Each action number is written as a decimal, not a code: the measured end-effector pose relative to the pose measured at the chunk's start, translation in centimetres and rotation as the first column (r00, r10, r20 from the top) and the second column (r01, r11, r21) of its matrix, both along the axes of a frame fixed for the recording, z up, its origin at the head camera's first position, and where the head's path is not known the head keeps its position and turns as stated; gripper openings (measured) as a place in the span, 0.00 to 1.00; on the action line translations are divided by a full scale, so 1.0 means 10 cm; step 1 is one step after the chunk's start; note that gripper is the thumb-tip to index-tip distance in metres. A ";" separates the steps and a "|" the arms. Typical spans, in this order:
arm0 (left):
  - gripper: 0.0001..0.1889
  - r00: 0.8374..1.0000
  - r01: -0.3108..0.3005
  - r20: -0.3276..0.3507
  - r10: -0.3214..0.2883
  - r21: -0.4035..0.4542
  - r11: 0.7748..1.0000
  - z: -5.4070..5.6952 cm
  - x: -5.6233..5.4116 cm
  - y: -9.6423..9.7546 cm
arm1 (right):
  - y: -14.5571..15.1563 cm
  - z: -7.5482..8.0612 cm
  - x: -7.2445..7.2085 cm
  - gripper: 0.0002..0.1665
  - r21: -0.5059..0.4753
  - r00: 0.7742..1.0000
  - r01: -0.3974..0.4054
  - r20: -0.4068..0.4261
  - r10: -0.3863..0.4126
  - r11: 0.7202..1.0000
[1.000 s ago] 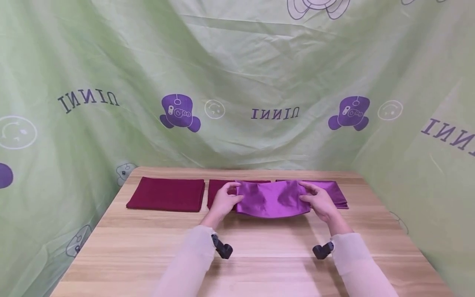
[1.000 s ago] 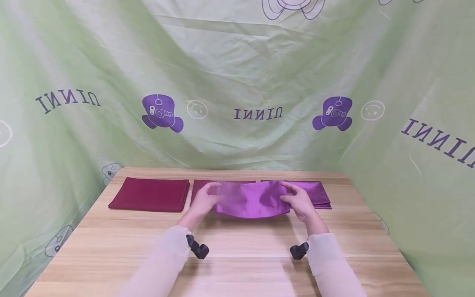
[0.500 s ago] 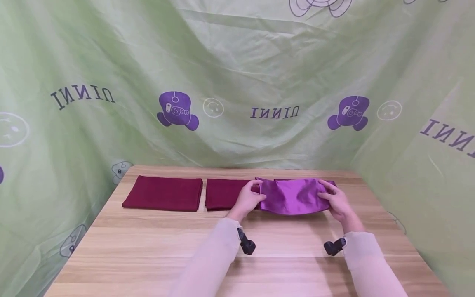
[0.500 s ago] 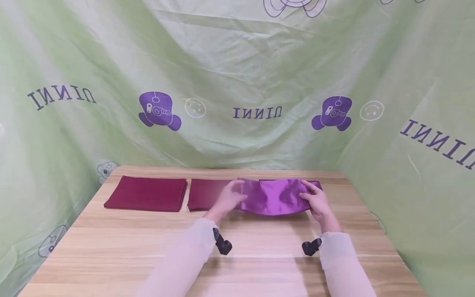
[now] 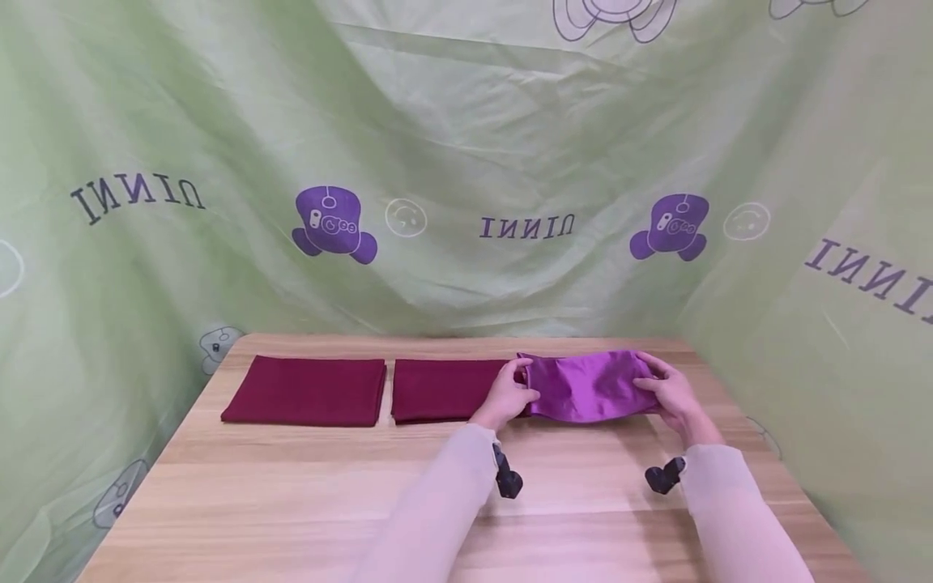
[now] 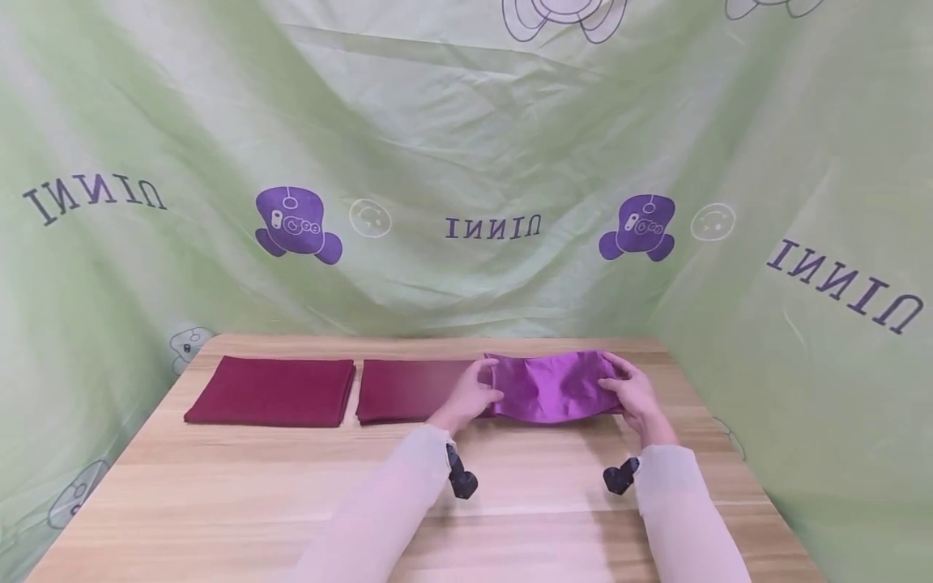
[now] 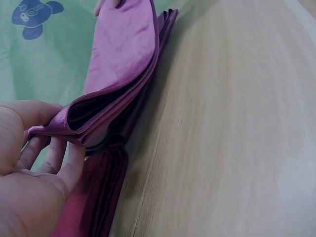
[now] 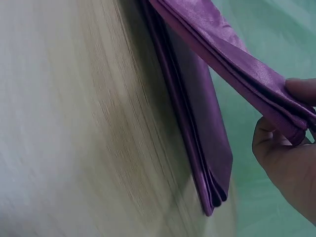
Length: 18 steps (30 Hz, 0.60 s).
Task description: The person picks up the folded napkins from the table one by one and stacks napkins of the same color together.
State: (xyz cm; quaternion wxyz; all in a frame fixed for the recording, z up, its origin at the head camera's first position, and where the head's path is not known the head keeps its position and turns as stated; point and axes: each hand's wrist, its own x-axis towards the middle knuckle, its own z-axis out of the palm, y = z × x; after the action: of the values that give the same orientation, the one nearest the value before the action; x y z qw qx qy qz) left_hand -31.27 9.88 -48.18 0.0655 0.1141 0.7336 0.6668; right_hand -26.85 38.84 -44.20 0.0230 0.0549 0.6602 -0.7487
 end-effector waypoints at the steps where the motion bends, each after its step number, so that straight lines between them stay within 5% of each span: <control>1: 0.33 1.000 0.002 0.004 -0.002 0.000 1.000 -0.02 -0.01 0.02 | 0.02 -0.01 -0.01 0.42 0.013 1.000 0.000 0.006 0.000 1.000; 13: 0.34 0.999 -0.015 0.034 0.014 0.020 1.000 -0.06 -0.08 0.20 | 0.21 -0.09 -0.08 0.41 0.028 0.999 -0.012 -0.031 0.013 1.000; 18: 0.33 0.999 -0.034 0.014 0.035 -0.029 0.999 -0.03 -0.09 0.27 | 0.26 -0.11 -0.13 0.45 0.117 0.999 0.010 -0.053 -0.004 0.993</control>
State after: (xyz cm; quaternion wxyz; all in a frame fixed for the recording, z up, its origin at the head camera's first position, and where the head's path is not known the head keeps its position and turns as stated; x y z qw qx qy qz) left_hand -32.13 12.62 -48.47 0.0607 0.0958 0.7445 0.6579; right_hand -28.15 41.43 -45.30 -0.0003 0.0389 0.7033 -0.7099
